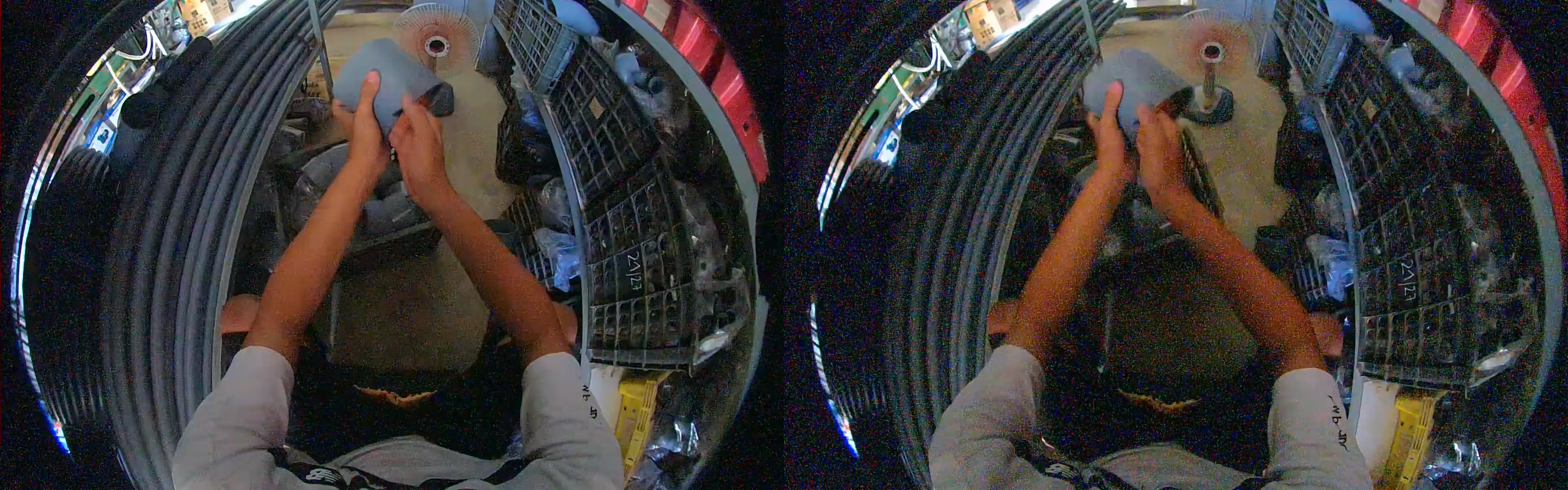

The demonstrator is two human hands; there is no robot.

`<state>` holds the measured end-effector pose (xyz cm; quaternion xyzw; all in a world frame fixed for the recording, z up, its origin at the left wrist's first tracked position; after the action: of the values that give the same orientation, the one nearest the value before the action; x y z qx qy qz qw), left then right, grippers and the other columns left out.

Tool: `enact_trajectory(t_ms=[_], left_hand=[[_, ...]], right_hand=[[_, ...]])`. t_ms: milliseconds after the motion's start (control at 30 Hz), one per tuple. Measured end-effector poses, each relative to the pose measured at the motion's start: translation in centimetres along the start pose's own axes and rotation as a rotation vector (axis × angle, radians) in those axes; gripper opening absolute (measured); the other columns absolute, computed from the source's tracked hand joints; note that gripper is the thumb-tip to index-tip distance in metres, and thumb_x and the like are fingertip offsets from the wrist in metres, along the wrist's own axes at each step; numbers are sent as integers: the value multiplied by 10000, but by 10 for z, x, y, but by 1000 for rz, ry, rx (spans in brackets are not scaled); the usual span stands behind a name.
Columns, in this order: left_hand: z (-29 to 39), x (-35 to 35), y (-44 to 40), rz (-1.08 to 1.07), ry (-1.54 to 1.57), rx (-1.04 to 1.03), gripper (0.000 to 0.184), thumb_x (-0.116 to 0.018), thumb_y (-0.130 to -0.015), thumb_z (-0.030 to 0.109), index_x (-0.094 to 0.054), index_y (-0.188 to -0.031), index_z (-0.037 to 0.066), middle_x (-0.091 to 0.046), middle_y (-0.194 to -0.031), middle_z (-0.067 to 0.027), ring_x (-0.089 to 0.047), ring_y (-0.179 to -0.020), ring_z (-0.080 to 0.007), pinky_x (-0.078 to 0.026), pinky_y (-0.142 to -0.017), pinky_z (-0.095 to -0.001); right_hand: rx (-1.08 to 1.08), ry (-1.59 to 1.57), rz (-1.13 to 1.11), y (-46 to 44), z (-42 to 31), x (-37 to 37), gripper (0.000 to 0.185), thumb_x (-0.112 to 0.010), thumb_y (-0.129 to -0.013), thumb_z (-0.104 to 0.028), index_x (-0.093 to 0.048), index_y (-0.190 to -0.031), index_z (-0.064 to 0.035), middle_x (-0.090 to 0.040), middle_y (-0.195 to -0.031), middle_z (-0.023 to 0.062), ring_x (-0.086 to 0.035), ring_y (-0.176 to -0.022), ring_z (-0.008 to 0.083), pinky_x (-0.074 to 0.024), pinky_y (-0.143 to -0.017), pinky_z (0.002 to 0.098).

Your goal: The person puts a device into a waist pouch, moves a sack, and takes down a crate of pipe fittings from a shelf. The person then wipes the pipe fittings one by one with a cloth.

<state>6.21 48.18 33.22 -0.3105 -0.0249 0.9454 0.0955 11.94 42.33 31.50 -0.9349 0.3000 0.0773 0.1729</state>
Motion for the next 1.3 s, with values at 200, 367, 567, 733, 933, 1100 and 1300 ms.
enact_trajectory(t_ms=[200,367,567,733,933,1100,1300], left_hand=[[-6,2,6,-424,199,186,604,-581,-823,507,-480,-1237,79,-582,-1133,-101,-549,-1039,-273,-421,-944,-406],[14,1,9,-448,383,384,614,-595,-807,513,-476,-1217,72,-558,-1125,-103,-542,-1026,-259,-441,-907,-402],[21,3,7,-330,372,376,536,-548,-828,523,-554,-1167,107,-611,-1083,-105,-584,-982,-276,-448,-923,-409],[12,-4,26,-369,414,250,565,-544,-831,540,-538,-1173,91,-590,-1121,-95,-558,-1020,-275,-437,-919,-408],[25,-15,23,-397,370,408,590,-576,-820,525,-512,-1204,83,-583,-1121,-110,-553,-1018,-283,-432,-922,-424],[27,-14,19,-381,415,495,543,-616,-813,474,-541,-1187,87,-602,-1112,-120,-564,-1016,-308,-436,-940,-436],[-10,9,25,-592,570,193,513,-574,-887,369,-423,-1312,124,-503,-1259,-98,-499,-1114,-258,-392,-978,-404]], right_hand=[[317,436,-262,14,-45,3,591,-445,-922,-416,-384,-1331,6,-414,-1348,244,-335,-1290,405,-259,-1067,431],[328,965,-545,10,-65,8,522,-465,-909,-407,-483,-1205,22,-518,-1188,247,-481,-1152,361,-351,-983,416],[337,433,-382,12,-47,7,524,-513,-882,-414,-453,-1157,28,-555,-1139,256,-517,-1055,431,-388,-914,457],[379,542,-275,12,-35,-10,655,-467,-887,-465,-396,-1239,83,-472,-1236,307,-436,-1154,471,-310,-1018,475],[643,1170,-449,10,-32,10,608,-441,-907,-420,-468,-1134,143,-498,-1148,328,-433,-1100,487,-296,-997,512],[637,1068,-465,7,-26,14,539,-462,-901,-403,-498,-1050,113,-511,-1086,315,-477,-1030,441,-360,-927,496],[262,341,-255,7,-13,-2,694,-409,-910,-452,-364,-1268,141,-398,-1291,355,-419,-1175,478,-328,-1037,443]])
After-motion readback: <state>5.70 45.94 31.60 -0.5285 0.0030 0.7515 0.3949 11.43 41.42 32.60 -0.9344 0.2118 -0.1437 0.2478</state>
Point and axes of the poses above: each hand's wrist, its own y-axis away from the middle knuckle, its own x-axis out of the back of the hand, z = x × y, the point moved 1 cm from there along -y, towards the middle knuckle
